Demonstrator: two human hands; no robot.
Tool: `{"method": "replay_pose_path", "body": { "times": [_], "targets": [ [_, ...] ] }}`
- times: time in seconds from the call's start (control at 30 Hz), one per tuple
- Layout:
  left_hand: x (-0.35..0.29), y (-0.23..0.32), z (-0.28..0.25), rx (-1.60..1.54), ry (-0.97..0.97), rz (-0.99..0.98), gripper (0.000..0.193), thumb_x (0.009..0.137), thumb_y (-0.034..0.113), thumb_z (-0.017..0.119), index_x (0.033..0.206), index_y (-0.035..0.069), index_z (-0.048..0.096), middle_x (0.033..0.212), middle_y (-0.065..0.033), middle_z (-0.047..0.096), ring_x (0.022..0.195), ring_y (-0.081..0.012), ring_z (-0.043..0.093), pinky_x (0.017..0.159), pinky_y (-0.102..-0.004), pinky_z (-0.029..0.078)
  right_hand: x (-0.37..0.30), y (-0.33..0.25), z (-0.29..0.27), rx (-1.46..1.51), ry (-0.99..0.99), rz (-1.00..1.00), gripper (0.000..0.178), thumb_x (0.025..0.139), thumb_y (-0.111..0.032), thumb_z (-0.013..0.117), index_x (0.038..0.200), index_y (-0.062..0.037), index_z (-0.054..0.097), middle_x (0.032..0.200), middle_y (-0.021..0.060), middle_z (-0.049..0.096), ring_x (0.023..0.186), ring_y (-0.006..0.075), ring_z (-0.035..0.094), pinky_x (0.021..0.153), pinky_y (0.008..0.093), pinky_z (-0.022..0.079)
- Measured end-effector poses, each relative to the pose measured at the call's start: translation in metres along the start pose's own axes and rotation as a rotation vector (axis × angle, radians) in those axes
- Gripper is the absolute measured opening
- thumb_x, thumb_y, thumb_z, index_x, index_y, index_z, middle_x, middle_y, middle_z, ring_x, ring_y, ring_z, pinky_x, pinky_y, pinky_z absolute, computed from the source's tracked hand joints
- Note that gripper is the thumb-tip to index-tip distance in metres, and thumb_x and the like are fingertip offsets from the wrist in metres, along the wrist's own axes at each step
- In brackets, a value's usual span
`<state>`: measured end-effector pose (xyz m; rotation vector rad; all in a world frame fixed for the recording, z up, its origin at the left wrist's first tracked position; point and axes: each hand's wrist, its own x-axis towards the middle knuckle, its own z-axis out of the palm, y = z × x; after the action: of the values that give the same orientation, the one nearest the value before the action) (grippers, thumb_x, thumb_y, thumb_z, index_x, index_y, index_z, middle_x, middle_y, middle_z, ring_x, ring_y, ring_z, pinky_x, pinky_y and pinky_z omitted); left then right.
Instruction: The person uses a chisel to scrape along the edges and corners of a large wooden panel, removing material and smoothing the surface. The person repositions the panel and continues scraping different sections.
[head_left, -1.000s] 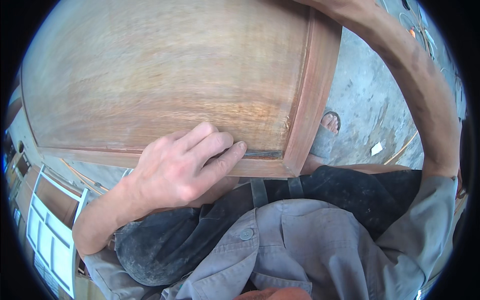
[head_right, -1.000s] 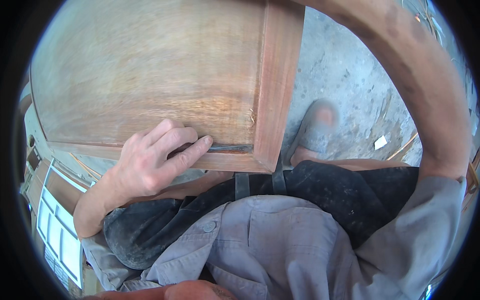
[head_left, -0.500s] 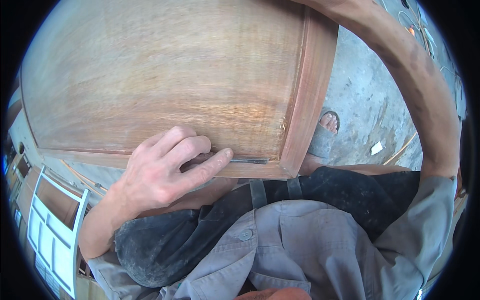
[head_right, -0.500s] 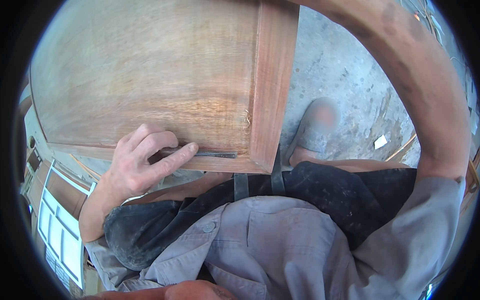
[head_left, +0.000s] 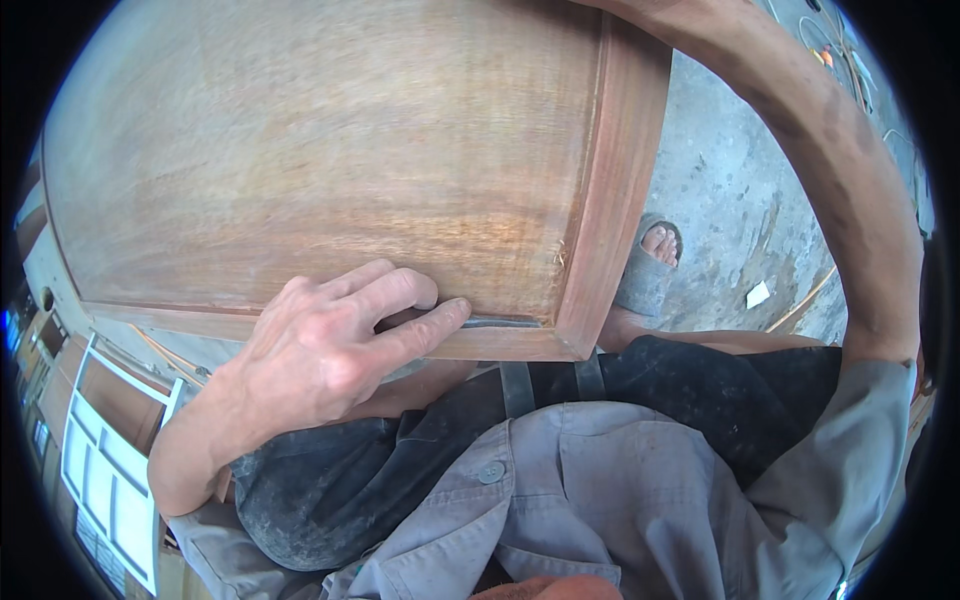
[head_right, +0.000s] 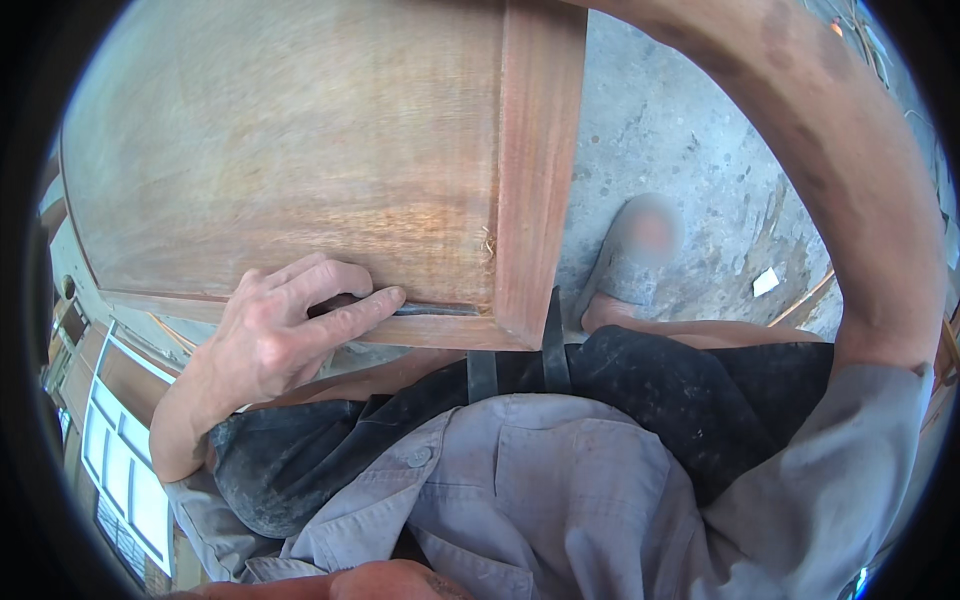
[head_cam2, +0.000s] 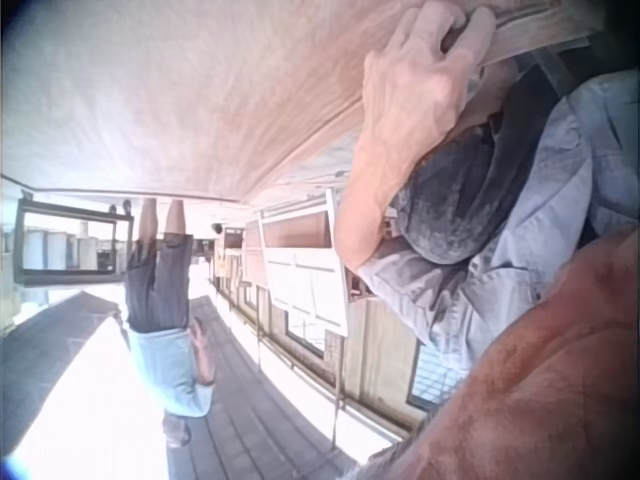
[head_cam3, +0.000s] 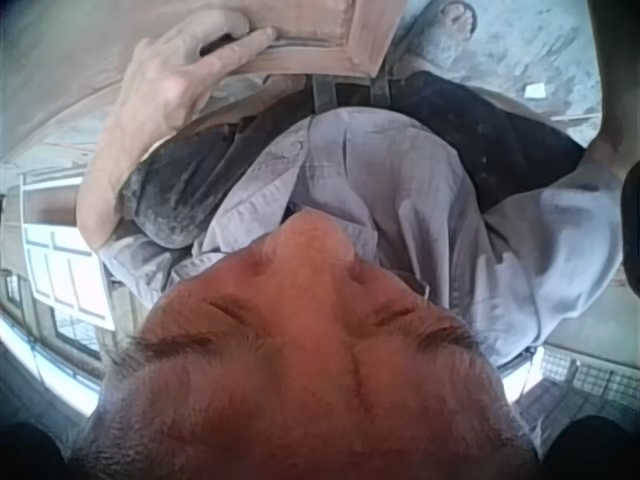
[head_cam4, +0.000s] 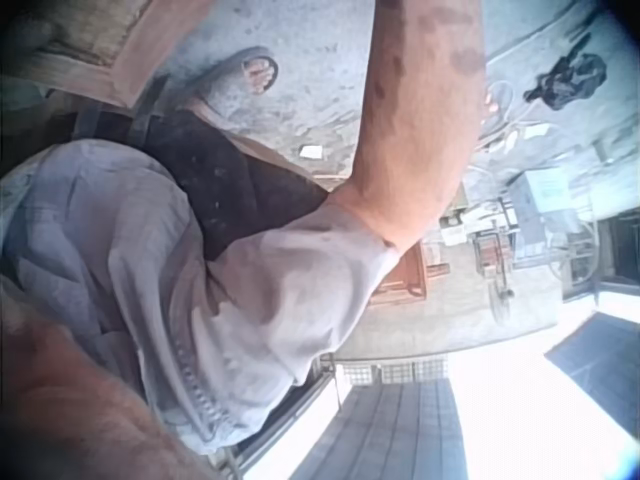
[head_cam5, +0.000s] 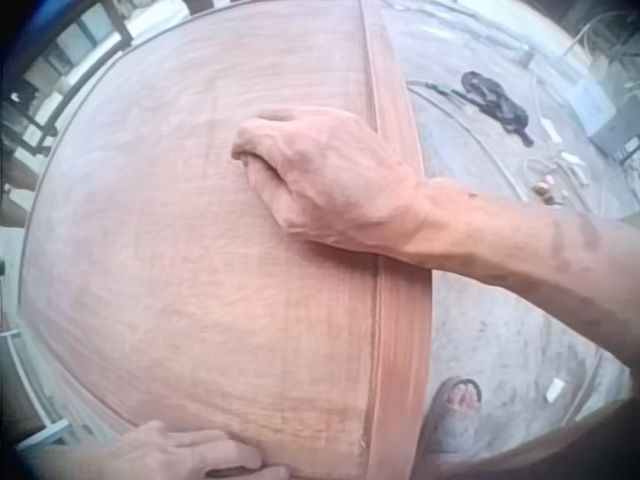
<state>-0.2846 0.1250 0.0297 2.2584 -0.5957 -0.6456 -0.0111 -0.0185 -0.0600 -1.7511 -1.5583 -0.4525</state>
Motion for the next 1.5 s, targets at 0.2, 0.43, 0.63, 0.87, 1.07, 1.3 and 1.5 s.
{"method": "replay_pose_path", "body": {
  "times": [0.2,0.43,0.63,0.87,1.07,1.3,1.5],
  "targets": [
    [0.009,-0.001,-0.002,0.025,-0.028,0.041,0.057,0.066,0.002,0.074,0.123,0.006,0.077,0.104,-0.0084,0.069,0.085,-0.0238,0.069,0.051,-0.0336,0.054,0.0,-0.001,-0.004,0.027,0.014,-0.017,0.013,0.095,-0.006,0.06,0.1,0.0028,0.069,0.096,0.0209,0.073,0.089,0.0402,0.071,0.079,0.0452,0.058],
    [0.012,-0.007,-0.005,0.021,-0.008,0.09,0.056,0.065,0.005,0.074,0.121,0.004,0.077,0.103,-0.0072,0.068,0.082,-0.0228,0.069,0.054,-0.0333,0.055,0.0,0.002,0.001,0.057,0.051,-0.016,0.013,0.096,-0.005,0.06,0.099,0.0028,0.069,0.093,0.021,0.073,0.087,0.0397,0.072,0.078,0.0452,0.058],
    [0.017,-0.006,0.001,0.031,0.013,0.132,0.056,0.064,0.006,0.074,0.12,0.002,0.077,0.102,-0.0081,0.067,0.081,-0.0228,0.068,0.055,-0.0333,0.055,0.001,-0.005,-0.001,0.064,0.019,0.023,0.013,0.096,-0.005,0.059,0.099,0.0025,0.069,0.093,0.0211,0.072,0.086,0.04,0.071,0.077,0.0452,0.058],
    [0.006,-0.004,0.018,-0.02,0.167,0.077,0.051,0.07,0.003,0.075,0.121,0.0,0.076,0.1,-0.0087,0.067,0.079,-0.0225,0.068,0.057,-0.0341,0.057,-0.002,0.001,0.0,0.093,0.055,-0.025,0.011,0.096,-0.005,0.06,0.099,0.0029,0.068,0.095,0.0215,0.072,0.089,0.0411,0.07,0.079,0.0454,0.058],
    [-0.001,-0.01,0.013,-0.133,0.39,-0.036,0.046,0.088,-0.001,0.071,0.134,-0.001,0.069,0.104,-0.0115,0.066,0.085,-0.0244,0.066,0.068,-0.0341,0.056,0.009,0.008,0.005,0.01,-0.02,-0.029,0.012,0.095,-0.003,0.062,0.102,0.0024,0.068,0.099,0.021,0.072,0.094,0.0413,0.07,0.083,0.045,0.057],
    [-0.036,-0.01,-0.03,-1.192,0.706,-0.493,0.027,0.107,0.011,0.063,0.131,0.001,0.057,0.11,-0.0032,0.063,0.097,-0.0087,0.062,0.083,-0.027,0.054,0.015,-0.029,-0.04,-0.137,-0.344,0.127,0.026,0.094,0.007,0.061,0.118,0.0013,0.069,0.121,0.021,0.071,0.116,0.0405,0.066,0.101,0.046,0.053],
    [-0.028,-0.022,-0.013,-1.225,1.073,-0.116,0.024,0.096,0.013,0.078,0.109,0.001,0.062,0.097,-0.0058,0.069,0.088,-0.0102,0.066,0.075,-0.0268,0.056,0.023,-0.143,-0.013,0.582,-0.432,0.317,0.047,0.098,-0.001,0.054,0.145,0.0071,0.05,0.118,0.0246,0.07,0.104,0.0382,0.073,0.09,0.0425,0.059]
  ]
}}
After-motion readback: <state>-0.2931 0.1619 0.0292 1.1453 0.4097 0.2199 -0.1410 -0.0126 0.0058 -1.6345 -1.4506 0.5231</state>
